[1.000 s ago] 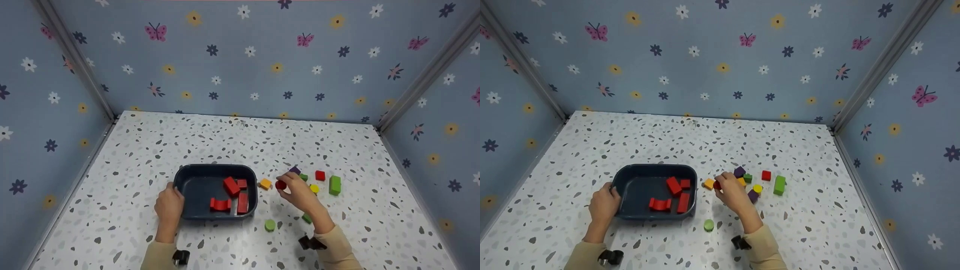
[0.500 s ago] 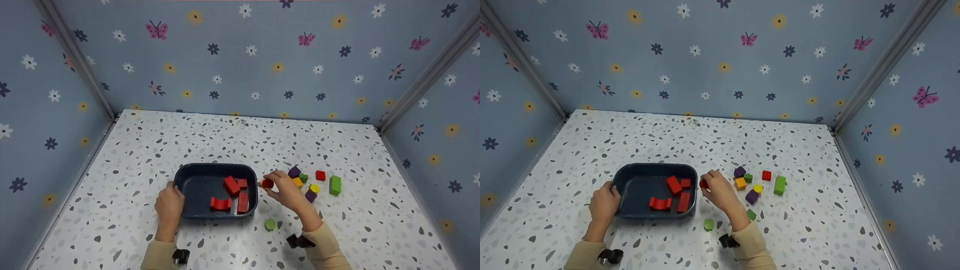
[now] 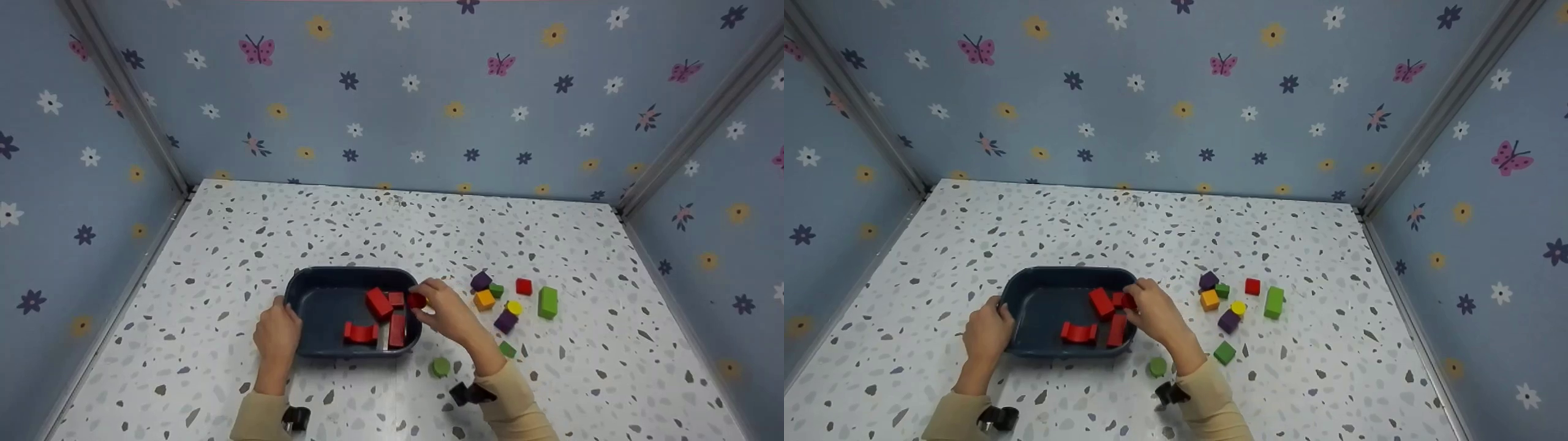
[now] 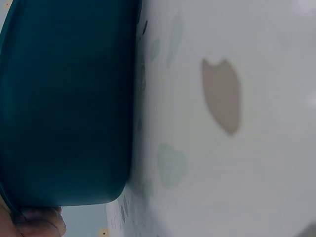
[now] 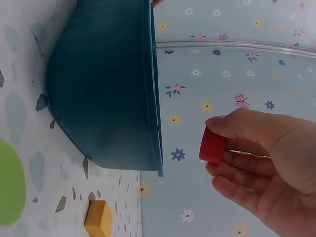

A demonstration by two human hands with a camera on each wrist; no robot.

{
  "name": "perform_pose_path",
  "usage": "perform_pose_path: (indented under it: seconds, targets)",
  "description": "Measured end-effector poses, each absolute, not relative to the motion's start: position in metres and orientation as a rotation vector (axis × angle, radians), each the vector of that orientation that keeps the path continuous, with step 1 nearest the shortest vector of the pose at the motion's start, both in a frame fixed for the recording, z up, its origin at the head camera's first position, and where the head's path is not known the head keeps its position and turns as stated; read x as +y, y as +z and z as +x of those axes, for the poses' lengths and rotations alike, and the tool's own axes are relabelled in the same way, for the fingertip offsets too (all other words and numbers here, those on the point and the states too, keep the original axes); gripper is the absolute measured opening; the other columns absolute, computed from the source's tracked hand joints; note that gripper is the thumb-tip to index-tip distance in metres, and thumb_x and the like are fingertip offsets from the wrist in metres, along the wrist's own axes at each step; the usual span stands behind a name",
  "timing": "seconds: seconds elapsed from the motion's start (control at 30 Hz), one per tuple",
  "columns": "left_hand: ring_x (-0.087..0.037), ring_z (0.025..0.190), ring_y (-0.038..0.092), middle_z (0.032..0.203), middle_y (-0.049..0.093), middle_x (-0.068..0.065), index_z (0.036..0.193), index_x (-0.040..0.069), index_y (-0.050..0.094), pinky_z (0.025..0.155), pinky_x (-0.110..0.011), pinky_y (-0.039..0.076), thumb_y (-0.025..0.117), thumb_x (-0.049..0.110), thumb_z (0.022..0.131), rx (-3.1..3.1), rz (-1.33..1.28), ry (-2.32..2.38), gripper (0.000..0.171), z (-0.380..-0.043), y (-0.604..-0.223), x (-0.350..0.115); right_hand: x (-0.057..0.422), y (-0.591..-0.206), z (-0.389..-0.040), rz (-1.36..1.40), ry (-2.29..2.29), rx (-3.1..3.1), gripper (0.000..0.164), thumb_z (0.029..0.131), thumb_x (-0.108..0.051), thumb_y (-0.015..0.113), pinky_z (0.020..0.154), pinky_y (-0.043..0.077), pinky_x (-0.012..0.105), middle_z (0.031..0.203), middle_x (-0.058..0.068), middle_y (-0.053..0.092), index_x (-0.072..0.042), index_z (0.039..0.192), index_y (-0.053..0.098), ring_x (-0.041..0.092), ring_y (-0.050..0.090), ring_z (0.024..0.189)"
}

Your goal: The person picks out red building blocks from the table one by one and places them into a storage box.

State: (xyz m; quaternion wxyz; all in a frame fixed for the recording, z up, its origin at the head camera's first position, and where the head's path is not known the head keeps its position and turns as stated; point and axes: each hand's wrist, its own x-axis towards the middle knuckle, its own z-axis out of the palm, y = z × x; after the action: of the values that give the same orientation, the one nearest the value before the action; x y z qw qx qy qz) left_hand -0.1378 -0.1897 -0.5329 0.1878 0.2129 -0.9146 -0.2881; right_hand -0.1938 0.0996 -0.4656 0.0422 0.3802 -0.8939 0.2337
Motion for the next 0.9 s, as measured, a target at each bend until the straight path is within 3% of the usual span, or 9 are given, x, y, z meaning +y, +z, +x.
perform_pose_path:
  seconds: [0.33,0.53,0.9]
  targets:
    - [-0.046,0.066,0.057,0.080,0.059,-0.030,0.096,-0.005,0.056,0.053,-0.054,0.040,0.048,0.007,0.086,-2.553,0.592,-0.810,0.018,-0.138,-0.534,-0.189,0.077,-0.471,-0.193,1.191,0.793,-2.774,0.030,0.078,-0.011,0.065,0.072,0.045,0.027,0.097,0.007,0.056,-0.002,0.106,0.060,0.015,0.054,0.085]
    - [-0.046,0.066,0.057,0.080,0.060,-0.030,0.097,-0.005,0.057,0.051,-0.054,0.041,0.047,0.007,0.086,-2.560,0.586,-0.813,0.019,-0.138,-0.534,-0.188,0.067,-0.476,-0.193,1.213,0.787,-2.755,0.030,0.078,-0.010,0.065,0.066,0.045,0.022,0.095,0.006,0.055,-0.001,0.105,0.061,0.013,0.053,0.078]
    - [-0.046,0.064,0.057,0.079,0.060,-0.030,0.097,-0.005,0.056,0.051,-0.053,0.040,0.047,0.007,0.086,-2.567,0.596,-0.803,0.019,-0.138,-0.533,-0.190,0.047,-0.484,-0.196,1.304,0.702,-2.697,0.027,0.076,-0.012,0.068,0.072,0.044,0.023,0.094,0.004,0.055,-0.004,0.102,0.062,0.013,0.051,0.084]
